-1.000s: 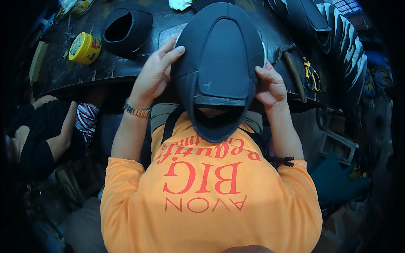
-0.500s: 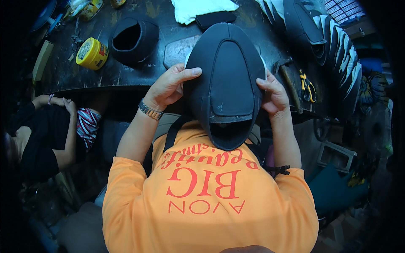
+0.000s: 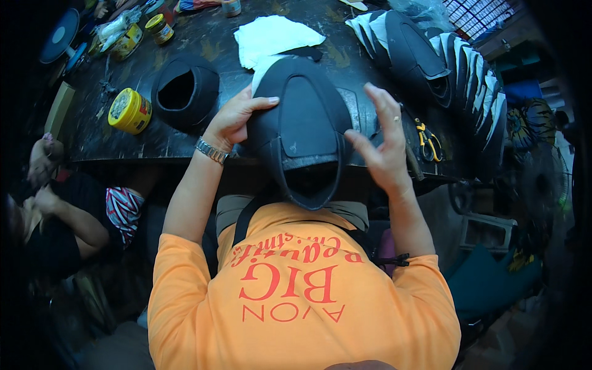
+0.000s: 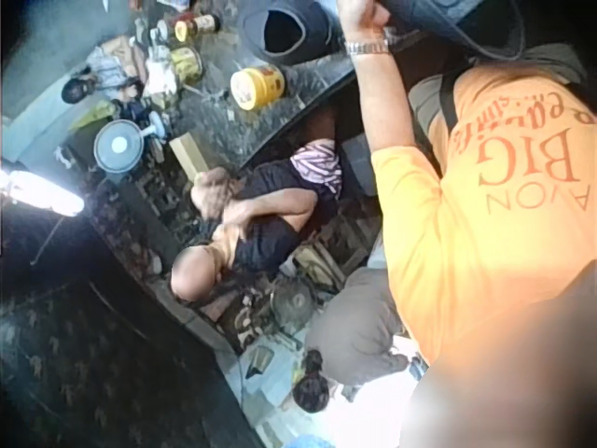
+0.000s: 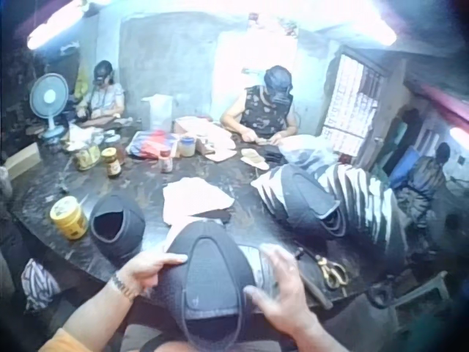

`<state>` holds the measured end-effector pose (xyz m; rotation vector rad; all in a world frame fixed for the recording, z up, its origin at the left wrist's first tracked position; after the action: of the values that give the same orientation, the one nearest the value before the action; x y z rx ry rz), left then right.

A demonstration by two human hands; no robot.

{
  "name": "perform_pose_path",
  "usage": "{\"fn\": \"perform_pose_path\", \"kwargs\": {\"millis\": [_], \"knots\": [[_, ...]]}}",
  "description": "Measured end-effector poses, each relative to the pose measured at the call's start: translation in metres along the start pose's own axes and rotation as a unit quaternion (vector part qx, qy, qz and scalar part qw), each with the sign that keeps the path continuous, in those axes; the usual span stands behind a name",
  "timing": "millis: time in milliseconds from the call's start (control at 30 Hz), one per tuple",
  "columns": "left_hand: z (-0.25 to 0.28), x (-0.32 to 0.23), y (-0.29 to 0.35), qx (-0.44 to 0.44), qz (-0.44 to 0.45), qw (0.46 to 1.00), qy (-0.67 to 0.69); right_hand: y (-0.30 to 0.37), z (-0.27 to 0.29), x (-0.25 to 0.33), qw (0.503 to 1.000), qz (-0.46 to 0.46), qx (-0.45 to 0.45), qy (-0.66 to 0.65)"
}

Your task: The person assembles a shoe by cutting a black rubber sole with scissors, inserting a white paper template into the shoe upper, and pressing the sole onto the upper. The person repeats this process for multiple shoes, handling each shoe individually and using scissors to trim the sole edges.

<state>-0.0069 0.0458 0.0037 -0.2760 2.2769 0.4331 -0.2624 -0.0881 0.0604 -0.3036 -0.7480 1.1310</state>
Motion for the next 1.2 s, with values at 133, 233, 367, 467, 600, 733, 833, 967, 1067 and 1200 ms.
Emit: {"fn": "perform_pose_path", "kwargs": {"millis": [133,233,367,467,600,733,833,967,1067,1200], "knots": [[0.019,0.014,-0.009,-0.041,0.011,0.999,0.023,0.025,0.002,0.032,0.955,0.172,0.207,-0.126],[0.01,0.016,-0.014,-0.018,0.018,0.994,0.102,0.036,0.002,0.044,0.963,0.216,0.163,0.007],[-0.033,-0.02,-0.026,0.044,-0.088,0.989,0.114,0.019,0.033,0.021,0.973,0.184,0.07,0.117],[-0.066,-0.053,-0.024,0.244,-0.205,0.943,0.101,-0.002,0.077,-0.017,0.979,0.145,-0.011,0.14],[-0.065,-0.052,-0.022,0.139,-0.289,0.917,-0.238,-0.013,0.125,-0.085,0.966,0.079,-0.037,0.242],[-0.027,-0.002,-0.015,0.053,-0.135,0.946,-0.289,0.0,0.131,-0.161,0.98,-0.013,-0.001,0.2],[-0.009,0.027,-0.009,0.057,-0.171,0.929,-0.324,0.012,0.114,-0.2,0.986,-0.035,0.001,0.161],[-0.004,0.036,-0.004,0.036,-0.213,0.912,-0.35,0.008,0.086,-0.221,0.995,-0.024,-0.041,0.089],[-0.009,0.036,0.001,0.03,-0.241,0.897,-0.369,-0.002,0.072,-0.228,0.986,-0.104,-0.042,0.122],[-0.013,0.039,0.006,0.025,-0.261,0.873,-0.411,-0.003,0.065,-0.224,0.987,-0.066,-0.088,0.12]]}}
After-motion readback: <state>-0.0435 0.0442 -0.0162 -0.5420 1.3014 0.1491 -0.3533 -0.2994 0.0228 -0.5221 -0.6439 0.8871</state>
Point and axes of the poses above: each hand's wrist, its own y-axis away from the middle knuckle, its own z-axis out of the back of the hand, x = y × z, the point moved 2 cm from there along -y, towards the middle knuckle, and after that the axes turned 10 degrees about y, right-handed, at the moved point
